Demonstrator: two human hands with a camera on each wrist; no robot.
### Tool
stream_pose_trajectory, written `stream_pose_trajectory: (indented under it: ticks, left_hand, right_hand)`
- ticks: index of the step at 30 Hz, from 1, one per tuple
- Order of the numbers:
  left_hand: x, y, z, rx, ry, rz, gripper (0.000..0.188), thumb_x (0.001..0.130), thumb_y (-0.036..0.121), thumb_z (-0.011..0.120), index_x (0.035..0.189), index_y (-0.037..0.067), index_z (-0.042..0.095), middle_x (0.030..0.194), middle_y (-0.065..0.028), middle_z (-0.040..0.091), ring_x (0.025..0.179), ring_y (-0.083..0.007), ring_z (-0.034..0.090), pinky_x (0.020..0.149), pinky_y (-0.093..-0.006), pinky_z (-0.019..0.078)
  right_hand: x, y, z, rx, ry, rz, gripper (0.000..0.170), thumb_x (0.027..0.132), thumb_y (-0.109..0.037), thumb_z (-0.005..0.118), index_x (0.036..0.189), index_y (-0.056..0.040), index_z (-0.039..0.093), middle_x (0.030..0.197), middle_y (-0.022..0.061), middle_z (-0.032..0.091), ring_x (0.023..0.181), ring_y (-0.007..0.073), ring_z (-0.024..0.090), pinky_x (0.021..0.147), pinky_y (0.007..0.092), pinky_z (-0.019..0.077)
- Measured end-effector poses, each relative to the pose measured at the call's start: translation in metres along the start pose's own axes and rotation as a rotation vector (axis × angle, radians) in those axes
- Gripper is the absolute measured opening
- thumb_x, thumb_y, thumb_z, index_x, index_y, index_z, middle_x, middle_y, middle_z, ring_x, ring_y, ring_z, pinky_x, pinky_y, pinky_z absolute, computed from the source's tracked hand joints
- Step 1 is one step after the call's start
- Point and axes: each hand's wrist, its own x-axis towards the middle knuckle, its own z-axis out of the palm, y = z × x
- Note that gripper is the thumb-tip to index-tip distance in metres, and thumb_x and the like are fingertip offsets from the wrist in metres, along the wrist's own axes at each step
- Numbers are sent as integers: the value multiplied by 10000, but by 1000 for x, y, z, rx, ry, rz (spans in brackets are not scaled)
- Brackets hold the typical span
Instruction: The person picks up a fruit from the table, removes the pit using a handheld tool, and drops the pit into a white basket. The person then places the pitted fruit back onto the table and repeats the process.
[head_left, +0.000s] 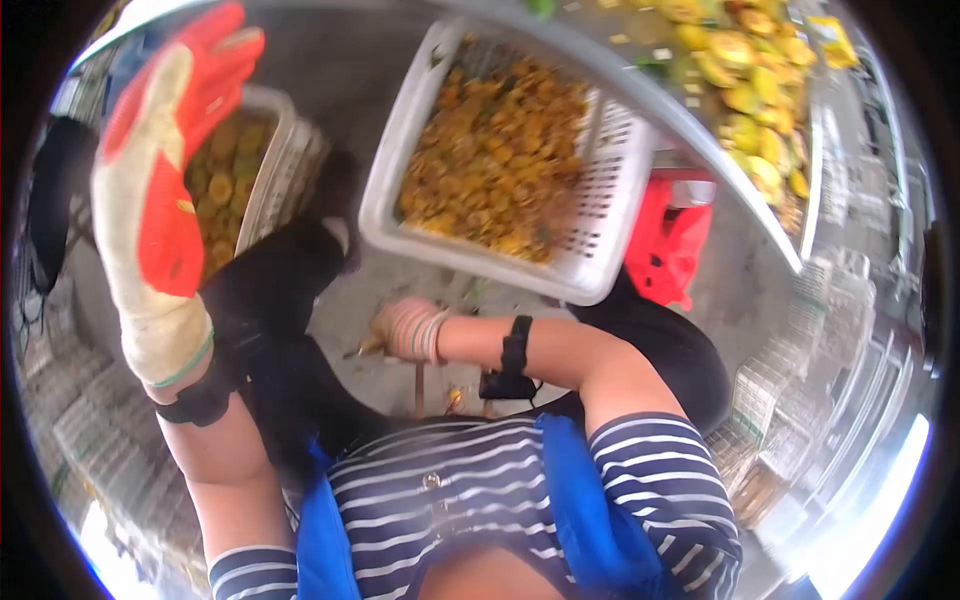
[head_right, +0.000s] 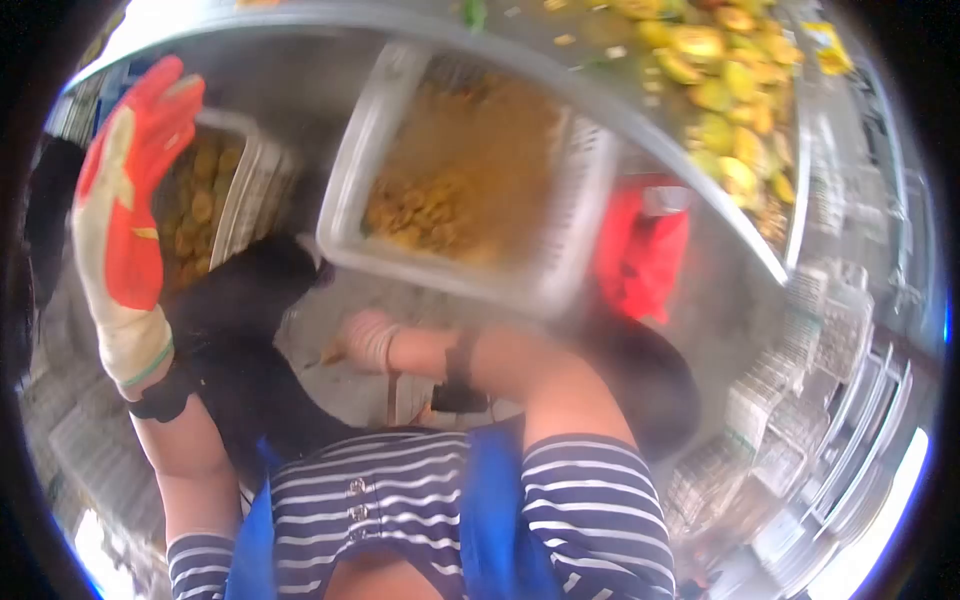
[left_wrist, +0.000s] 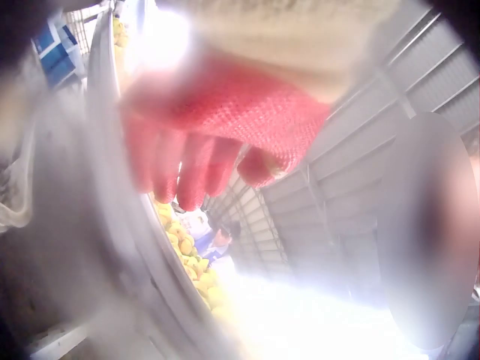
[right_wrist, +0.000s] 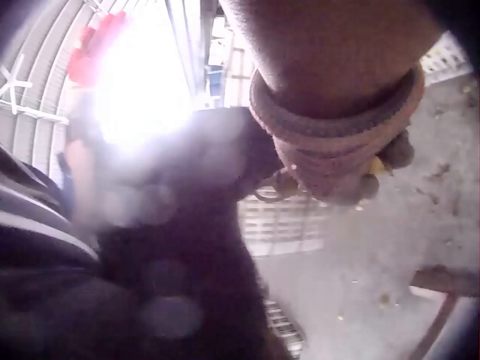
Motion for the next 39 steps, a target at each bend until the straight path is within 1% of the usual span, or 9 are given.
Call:
stream_pose_trajectory:
  ticks: [5,6,8,15,19,29,33,36,39]
  left_hand:
    - [3,14,26,-157,-27,-131,329,1000,226,587,1253,25,643,1127,-98,710,1033,-155,650,920,-281,461]
    - [5,12,32,-146,-47,-120,361,1017,263,552,1268,13,626,1150,-111,698,1076,-185,642,960,-322,462]
    - [4,16,49,-161,-82,-133,362,1011,262,563,1270,17,626,1144,-107,702,1068,-172,643,940,-310,464]
    - [-10,32,113,-362,-303,-223,387,995,294,593,1289,43,617,1145,-85,703,1093,-169,640,945,-307,454]
    - [-3,36,134,-408,-368,-222,396,991,307,600,1291,48,616,1185,-87,683,1110,-171,630,968,-313,444]
    - [17,39,147,-478,-413,-278,395,996,231,594,1278,-45,584,1217,-113,647,1143,-201,614,1027,-346,449]
    - [17,33,143,-551,-355,-303,451,991,319,604,1338,34,557,1241,-71,639,1149,-171,605,951,-306,461]
    - [21,16,152,-737,-417,-299,440,988,329,599,1355,88,560,1298,-67,604,1166,-182,594,953,-334,470]
    - [0,14,161,-494,-497,11,441,1003,331,563,1368,85,541,1293,-68,601,1141,-171,599,917,-309,485]
  right_hand:
    - [-109,5,-17,-190,539,-136,179,750,-168,705,914,-100,723,861,150,711,878,359,698,742,446,559]
    - [-132,8,-39,-309,438,-125,186,738,-156,710,911,-89,710,884,157,704,902,374,685,755,448,558]
    - [-194,2,-62,-103,636,220,232,732,-148,712,955,-87,702,969,157,696,941,384,666,797,447,551]
    - [-266,107,-104,-15,1539,31,99,835,-177,689,901,-105,670,869,114,694,876,332,663,781,405,544]
    - [-300,129,-181,-146,1479,517,327,811,-302,701,1068,-101,681,1006,189,693,971,360,664,848,422,523]
    - [-247,186,-287,-11,1485,716,390,858,-293,654,1178,-72,639,1105,216,691,1063,344,662,864,446,538]
    - [-261,206,-263,154,1444,158,425,790,-264,766,1142,-62,639,1010,148,712,955,271,682,828,352,541]
    - [-280,129,-215,-246,1296,-398,438,778,-250,794,1137,-59,634,968,92,716,871,245,681,799,321,537]
    - [-280,58,-181,-120,1236,-350,419,794,-261,786,1140,-81,632,958,103,716,869,286,687,800,368,541]
